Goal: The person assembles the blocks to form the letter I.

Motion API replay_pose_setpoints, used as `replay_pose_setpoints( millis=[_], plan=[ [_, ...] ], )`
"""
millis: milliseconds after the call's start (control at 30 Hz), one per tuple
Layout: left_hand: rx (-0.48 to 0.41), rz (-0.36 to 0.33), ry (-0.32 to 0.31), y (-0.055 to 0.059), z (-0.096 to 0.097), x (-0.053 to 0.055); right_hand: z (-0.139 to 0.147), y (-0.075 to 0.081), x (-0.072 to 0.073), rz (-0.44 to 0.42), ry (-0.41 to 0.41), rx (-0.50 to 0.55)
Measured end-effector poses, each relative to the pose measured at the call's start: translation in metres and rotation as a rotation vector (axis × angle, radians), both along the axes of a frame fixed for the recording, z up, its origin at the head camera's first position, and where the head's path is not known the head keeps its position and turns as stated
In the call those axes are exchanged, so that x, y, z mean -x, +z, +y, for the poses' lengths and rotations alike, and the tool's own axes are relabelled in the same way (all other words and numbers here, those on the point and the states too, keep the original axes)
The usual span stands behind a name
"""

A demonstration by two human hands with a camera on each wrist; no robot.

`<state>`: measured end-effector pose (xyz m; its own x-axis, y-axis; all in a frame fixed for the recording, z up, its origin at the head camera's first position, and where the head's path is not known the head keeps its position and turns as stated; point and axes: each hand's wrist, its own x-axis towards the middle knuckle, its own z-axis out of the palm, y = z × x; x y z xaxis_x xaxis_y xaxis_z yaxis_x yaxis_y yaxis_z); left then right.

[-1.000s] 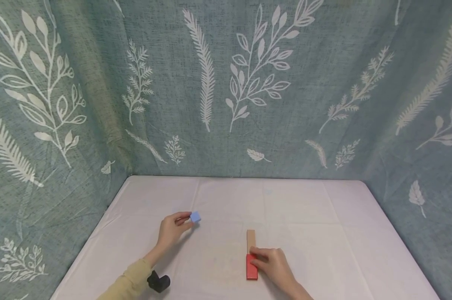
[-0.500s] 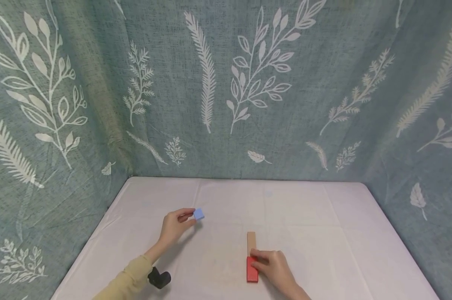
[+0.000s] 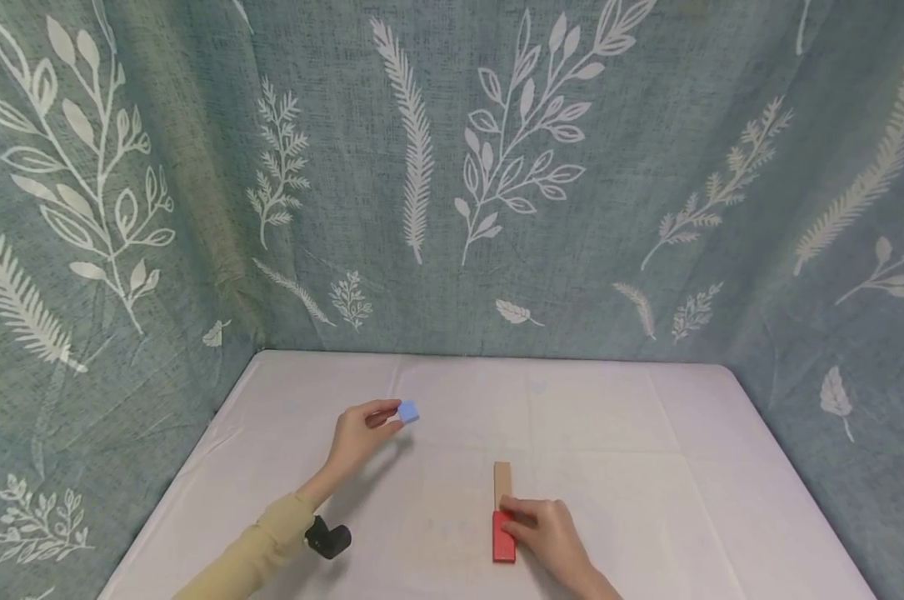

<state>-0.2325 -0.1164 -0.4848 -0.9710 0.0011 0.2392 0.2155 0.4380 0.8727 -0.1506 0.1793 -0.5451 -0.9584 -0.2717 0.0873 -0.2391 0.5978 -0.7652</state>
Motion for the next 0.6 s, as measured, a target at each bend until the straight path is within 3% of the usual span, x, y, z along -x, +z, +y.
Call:
replay_pose_setpoints(
  millis=[267,600],
  plan=[
    [-0.007,0.011,-0.034,0.015,0.013,0.008,0.000,0.000,-0.001,0.038,0.004,0.006],
    [-0.003,0.023,-0.055,0.026,0.019,0.014,0.000,0.000,-0.002,0.028,-0.003,0.011]
  ],
)
